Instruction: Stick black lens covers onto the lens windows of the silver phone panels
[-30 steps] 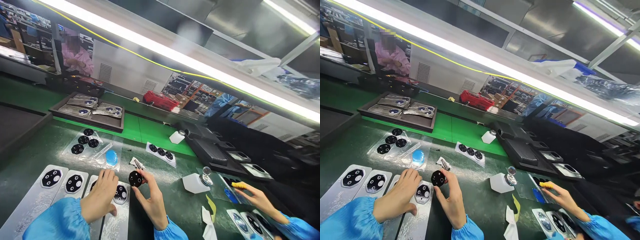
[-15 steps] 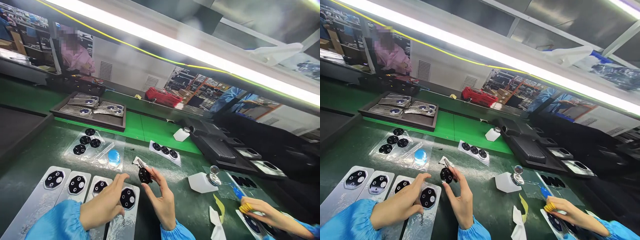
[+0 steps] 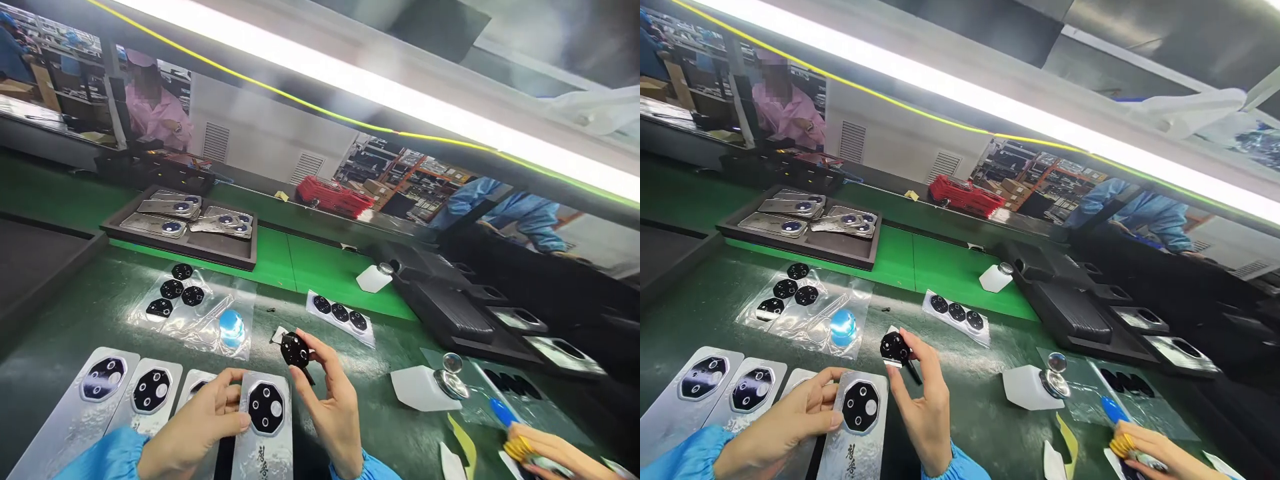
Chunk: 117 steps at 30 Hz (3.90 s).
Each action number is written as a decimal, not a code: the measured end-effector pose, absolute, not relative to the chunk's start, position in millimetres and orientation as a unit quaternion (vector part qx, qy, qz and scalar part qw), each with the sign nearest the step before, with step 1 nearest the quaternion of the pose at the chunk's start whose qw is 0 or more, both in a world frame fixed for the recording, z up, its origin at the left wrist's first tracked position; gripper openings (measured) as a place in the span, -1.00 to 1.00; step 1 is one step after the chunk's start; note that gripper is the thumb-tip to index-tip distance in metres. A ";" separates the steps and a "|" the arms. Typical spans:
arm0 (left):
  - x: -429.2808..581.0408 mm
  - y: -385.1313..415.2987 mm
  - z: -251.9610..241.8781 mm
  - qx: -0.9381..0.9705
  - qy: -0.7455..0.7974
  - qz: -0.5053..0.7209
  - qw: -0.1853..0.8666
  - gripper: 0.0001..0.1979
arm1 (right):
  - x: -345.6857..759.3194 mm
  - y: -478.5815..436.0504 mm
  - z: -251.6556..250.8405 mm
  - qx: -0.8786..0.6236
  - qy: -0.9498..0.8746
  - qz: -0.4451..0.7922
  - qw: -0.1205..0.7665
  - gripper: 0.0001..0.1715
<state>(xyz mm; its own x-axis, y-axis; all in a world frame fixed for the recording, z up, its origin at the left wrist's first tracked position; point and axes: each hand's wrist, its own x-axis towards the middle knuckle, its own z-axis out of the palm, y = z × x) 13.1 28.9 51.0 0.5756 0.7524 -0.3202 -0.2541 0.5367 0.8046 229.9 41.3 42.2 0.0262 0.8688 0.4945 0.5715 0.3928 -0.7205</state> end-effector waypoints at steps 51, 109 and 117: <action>7.3 50.7 48.4 0.336 0.402 0.302 0.797 -0.51 | 227.9 34.7 28.8 -0.507 -0.738 0.116 0.430 -0.45; 11.3 46.0 50.5 0.376 0.379 0.330 0.779 -0.68 | 215.2 26.9 18.3 -0.446 -0.793 0.192 0.369 -0.41; 10.7 45.5 49.5 0.388 0.367 0.326 0.780 -0.69 | 216.0 29.9 20.6 -0.455 -0.791 0.187 0.364 -0.47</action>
<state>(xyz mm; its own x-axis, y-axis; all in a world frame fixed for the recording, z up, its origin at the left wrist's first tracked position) 10.7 45.5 49.5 0.5184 0.7934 -0.3190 -0.2234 0.4858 0.8451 216.0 29.9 20.6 -0.3214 0.8557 0.4055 0.5838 0.5163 -0.6266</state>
